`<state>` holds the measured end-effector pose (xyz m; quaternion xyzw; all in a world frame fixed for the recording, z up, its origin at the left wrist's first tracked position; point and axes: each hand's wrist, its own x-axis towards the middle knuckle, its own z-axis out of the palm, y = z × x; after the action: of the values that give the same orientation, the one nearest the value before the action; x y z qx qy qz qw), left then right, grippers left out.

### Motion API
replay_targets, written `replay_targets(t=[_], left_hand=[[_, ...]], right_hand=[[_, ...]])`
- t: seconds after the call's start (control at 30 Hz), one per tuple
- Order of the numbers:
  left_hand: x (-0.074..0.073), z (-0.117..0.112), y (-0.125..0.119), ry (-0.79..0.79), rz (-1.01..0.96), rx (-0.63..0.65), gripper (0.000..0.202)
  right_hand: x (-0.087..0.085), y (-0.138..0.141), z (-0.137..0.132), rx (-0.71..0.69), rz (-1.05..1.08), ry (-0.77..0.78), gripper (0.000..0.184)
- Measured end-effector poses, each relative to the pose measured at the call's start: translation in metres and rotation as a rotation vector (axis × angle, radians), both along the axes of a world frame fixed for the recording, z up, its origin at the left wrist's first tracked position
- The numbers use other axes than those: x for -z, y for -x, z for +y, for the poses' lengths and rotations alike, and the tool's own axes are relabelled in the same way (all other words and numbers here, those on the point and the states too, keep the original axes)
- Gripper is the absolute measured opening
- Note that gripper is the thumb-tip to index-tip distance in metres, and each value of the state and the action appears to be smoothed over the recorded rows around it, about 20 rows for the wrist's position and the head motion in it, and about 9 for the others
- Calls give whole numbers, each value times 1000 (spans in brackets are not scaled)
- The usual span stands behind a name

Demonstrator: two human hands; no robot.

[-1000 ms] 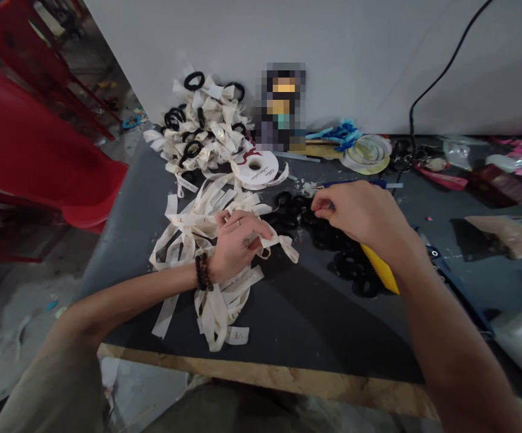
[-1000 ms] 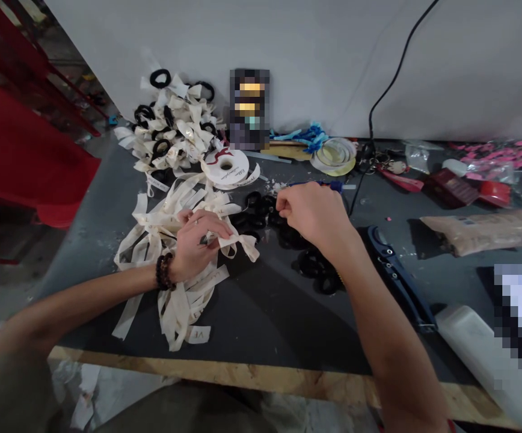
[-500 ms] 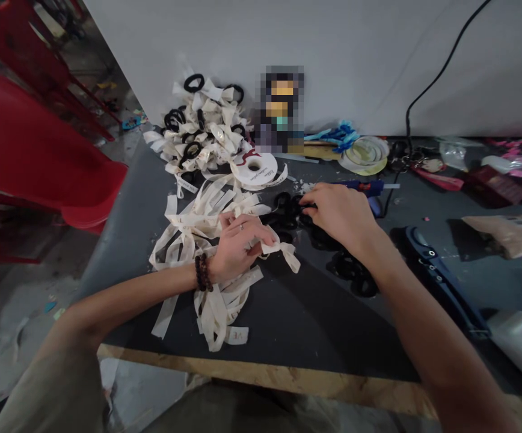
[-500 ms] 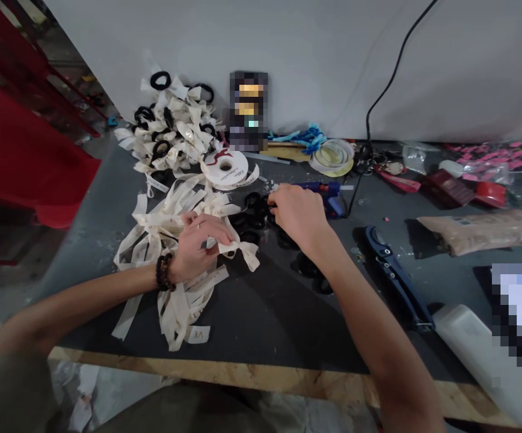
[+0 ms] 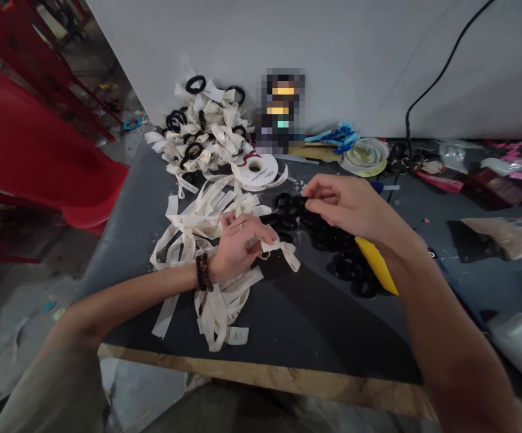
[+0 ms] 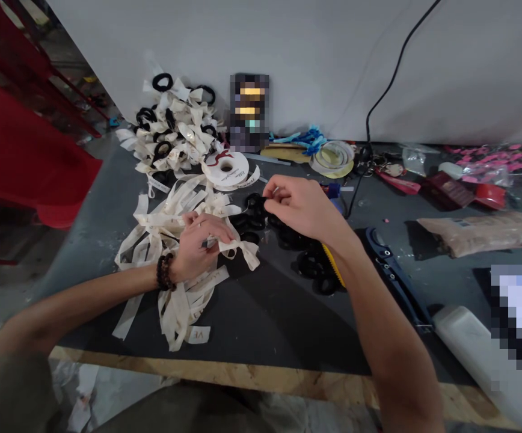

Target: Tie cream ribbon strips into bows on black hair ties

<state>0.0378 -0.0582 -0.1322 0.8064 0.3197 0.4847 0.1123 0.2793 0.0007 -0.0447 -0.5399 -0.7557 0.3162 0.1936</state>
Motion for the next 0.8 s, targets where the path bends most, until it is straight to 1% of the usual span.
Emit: replay_targets(t=[0.07,0.13,0.2,0.3,0.37,0.47,0.53,0.6,0.7,0.73,0.8], left_hand=[[1,0,0,10,20,-5,42],[1,-1,0,4,13,-5,40],[0,-1,-1,-16,-13,2,39],[1,-1,-1,-31,-23,7,37],[3,0,0,-22,-9,9,36],[7,0,2,13,23,8,34],[8,-1,3,25,21,11,35],[8,-1,3,15,-4,2,35],[6,-1,2,-7,-53,-33,33],[6,0,1,-12,-73,-41,32],[6,1,-1,-23,-118,-54,30]], right_hand=[[-2,2,-1,20,16,5,8],[-1,1,-1,31,-26,-39,12],[1,-3,0,81,-103,-137,17],[3,-9,0,212,-201,-299,19],[2,-13,0,294,-224,-385,19],[-1,-15,0,375,-188,-469,21],[-4,-13,-1,389,-109,-494,17],[-6,-10,-3,358,21,-461,12],[-5,1,-9,220,225,-287,13],[-4,5,-12,160,259,-221,14],[-3,15,-18,53,262,-128,14]])
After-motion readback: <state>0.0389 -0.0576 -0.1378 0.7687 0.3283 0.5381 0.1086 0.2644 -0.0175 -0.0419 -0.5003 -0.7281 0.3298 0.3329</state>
